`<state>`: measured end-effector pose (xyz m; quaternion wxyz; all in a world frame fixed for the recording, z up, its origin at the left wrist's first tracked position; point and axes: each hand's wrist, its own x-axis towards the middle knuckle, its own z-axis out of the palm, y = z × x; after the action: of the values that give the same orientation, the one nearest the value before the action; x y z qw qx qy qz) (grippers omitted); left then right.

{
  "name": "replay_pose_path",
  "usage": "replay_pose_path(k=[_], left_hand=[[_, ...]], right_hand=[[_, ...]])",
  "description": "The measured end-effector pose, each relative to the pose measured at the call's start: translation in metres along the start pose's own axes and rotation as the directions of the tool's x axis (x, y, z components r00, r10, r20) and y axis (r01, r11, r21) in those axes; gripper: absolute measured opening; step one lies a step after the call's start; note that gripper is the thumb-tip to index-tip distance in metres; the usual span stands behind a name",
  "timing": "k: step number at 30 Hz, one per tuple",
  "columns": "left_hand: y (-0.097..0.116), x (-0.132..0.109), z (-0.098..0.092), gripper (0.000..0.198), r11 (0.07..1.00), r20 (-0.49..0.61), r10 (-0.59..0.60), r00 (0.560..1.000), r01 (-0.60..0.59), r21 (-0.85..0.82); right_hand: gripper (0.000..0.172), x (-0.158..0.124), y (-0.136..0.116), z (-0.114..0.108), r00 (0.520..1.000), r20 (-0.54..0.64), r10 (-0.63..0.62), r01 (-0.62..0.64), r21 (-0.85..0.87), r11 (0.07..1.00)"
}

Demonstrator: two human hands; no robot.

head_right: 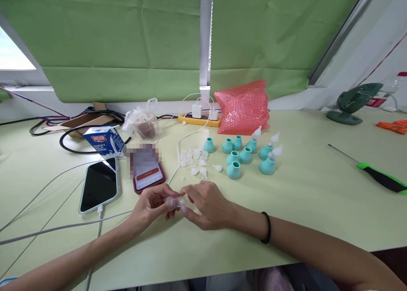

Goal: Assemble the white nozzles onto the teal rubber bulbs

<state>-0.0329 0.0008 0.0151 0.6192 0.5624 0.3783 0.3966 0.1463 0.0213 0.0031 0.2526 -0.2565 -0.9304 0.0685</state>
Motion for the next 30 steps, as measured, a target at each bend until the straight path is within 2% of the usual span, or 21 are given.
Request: replay_pose_path(k=[3, 6, 9, 12, 19, 26, 28, 30], left_hand=[[-0.004, 0.003, -0.001, 0.024, 0.999, -0.062, 0.015, 0.998, -0.017, -0.03], [-0.006, 0.005, -0.002, 0.025, 0.999, -0.102, -0.021, 0.995, 0.017, -0.036], [-0.005, 0.005, -0.001, 0.025, 0.998, -0.126, -0.065, 0.99, 0.063, -0.022], [-0.003, 0.004, 0.0, 0.029, 0.996, -0.106, -0.094, 0.99, 0.091, -0.025], [-0.003, 0.003, 0.001, 0.027, 0.99, -0.032, -0.103, 0.994, 0.099, -0.102], [-0.006, 0.005, 0.0, 0.027, 0.993, -0.162, -0.116, 0.98, 0.12, 0.015], [-0.006, 0.005, 0.0, 0.026, 0.994, -0.176, -0.097, 0.98, 0.103, 0.024], [-0.006, 0.004, 0.0, 0.025, 0.996, -0.185, -0.081, 0.98, 0.087, 0.027]], right_hand=[[0.029, 0.008, 0.007, -0.026, 0.995, -0.097, 0.001, -0.021, -0.202, 0.979], [0.025, 0.014, 0.016, -0.056, 0.98, -0.162, 0.114, -0.176, -0.445, 0.878], [0.027, 0.013, 0.025, -0.076, 0.959, -0.124, 0.255, -0.281, -0.556, 0.782], [0.029, 0.007, 0.031, -0.083, 0.928, -0.024, 0.371, -0.307, -0.611, 0.73], [0.02, -0.006, 0.04, -0.089, 0.835, 0.153, 0.528, -0.334, -0.622, 0.709], [0.014, -0.009, 0.048, -0.096, 0.776, 0.245, 0.581, -0.319, -0.642, 0.697], [0.008, -0.007, 0.044, -0.101, 0.793, 0.295, 0.534, -0.312, -0.556, 0.77], [0.008, -0.003, 0.038, -0.103, 0.85, 0.329, 0.411, -0.281, -0.377, 0.883]])
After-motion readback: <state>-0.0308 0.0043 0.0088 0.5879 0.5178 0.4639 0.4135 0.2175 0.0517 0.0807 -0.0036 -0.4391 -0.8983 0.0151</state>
